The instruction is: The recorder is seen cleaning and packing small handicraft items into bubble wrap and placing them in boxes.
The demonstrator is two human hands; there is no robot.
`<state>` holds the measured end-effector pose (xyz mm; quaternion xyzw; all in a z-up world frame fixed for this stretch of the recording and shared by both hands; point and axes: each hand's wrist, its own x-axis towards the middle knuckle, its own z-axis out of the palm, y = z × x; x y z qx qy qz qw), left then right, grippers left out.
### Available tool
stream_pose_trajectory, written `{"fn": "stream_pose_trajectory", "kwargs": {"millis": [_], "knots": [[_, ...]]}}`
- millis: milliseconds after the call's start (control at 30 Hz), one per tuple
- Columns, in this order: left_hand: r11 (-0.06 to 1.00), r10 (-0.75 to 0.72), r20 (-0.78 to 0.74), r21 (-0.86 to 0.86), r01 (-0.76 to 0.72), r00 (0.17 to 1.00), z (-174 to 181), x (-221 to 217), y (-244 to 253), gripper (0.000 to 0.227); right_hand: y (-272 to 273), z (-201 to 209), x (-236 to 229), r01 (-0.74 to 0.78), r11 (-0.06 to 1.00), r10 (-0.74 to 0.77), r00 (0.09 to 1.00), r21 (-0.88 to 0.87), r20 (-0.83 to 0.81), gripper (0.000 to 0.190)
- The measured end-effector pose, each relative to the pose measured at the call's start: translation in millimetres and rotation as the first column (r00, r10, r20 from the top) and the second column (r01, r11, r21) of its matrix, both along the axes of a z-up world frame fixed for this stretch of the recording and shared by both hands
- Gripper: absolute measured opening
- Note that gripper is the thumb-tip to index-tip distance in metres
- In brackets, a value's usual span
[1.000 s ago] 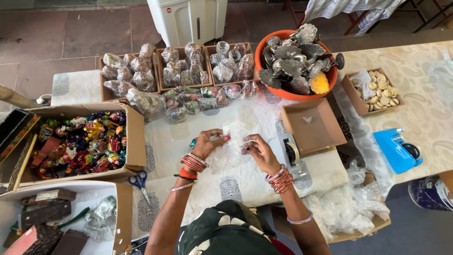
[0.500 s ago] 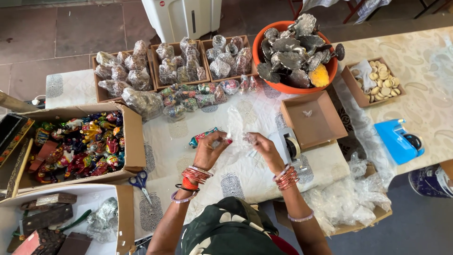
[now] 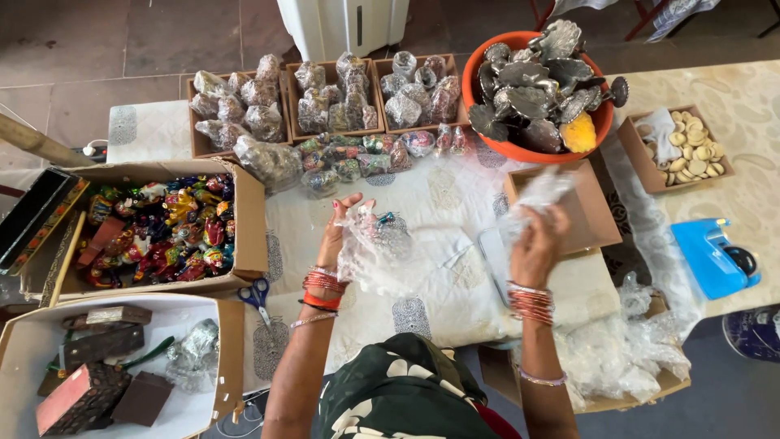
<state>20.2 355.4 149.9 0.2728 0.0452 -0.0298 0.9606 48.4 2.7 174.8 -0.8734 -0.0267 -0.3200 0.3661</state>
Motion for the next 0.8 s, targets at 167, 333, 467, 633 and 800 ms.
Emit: {"fn": "stream_pose_trajectory", "kwargs": {"millis": [167, 333, 467, 633, 800], "knots": [[0.995, -0.098, 0.053, 0.031, 0.097, 0.994, 10, 10, -19, 0.055, 25, -7, -12, -0.432, 0.899, 0.435, 0.866, 0.07, -0.247, 0.05], [0.925, -0.239, 0.159, 0.337, 0.175, 0.958, 28, 2, -36, 0.056, 69, 86, -21, -0.677, 0.719, 0.649, 0.734, -0.154, -0.198, 0.074], [0.878, -0.238, 0.189, 0.462, 0.127, 0.953, 29, 2, -30, 0.059, 74, 35, -19, -0.703, 0.688, 0.658, 0.709, -0.181, -0.254, 0.041], [0.872, -0.055, -0.054, 0.484, 0.074, 0.997, 45, 1, 8, 0.066, 57, 48, -10, -0.488, 0.761, 0.615, 0.752, 0.427, -0.238, 0.026], [0.979, -0.03, -0.213, 0.191, 0.072, 0.977, 5, -5, 0, 0.077, 69, 47, -8, -0.544, 0.717, 0.648, 0.751, 0.436, -0.128, 0.026]]}}
